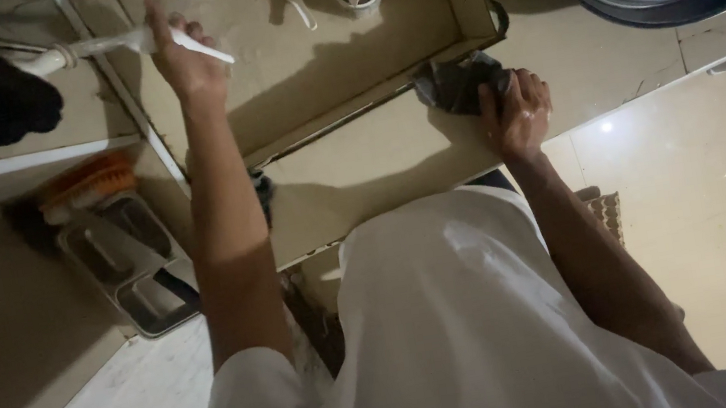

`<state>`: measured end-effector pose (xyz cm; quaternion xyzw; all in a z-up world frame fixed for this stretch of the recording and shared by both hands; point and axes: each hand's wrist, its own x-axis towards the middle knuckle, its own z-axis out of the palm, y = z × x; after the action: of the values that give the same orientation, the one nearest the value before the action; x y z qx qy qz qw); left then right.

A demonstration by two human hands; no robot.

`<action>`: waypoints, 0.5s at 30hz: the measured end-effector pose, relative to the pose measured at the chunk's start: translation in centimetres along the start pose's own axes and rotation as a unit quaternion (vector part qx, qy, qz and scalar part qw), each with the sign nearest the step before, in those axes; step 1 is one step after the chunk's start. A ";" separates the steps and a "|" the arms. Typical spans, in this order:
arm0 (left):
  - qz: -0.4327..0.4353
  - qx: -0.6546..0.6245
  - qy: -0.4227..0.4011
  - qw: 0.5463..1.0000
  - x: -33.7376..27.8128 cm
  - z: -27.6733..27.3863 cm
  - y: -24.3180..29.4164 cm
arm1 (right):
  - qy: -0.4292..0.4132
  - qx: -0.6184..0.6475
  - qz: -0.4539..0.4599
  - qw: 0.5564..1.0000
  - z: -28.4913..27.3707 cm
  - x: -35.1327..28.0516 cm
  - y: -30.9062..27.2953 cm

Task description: Washing and rinsing plastic spoons and a small cup in a sink using a cloth.

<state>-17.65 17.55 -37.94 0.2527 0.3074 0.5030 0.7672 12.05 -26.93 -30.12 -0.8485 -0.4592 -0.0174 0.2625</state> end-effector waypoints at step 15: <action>0.072 0.404 -0.041 0.911 -3.7 15.3 -4.5 | 0.017 0.026 -0.003 1.000 -0.3 0.2 -0.6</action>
<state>-4.93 11.28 -29.80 0.5825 0.4339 0.3790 0.5734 11.75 -26.64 -29.58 -0.8394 -0.4577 -0.0211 0.2924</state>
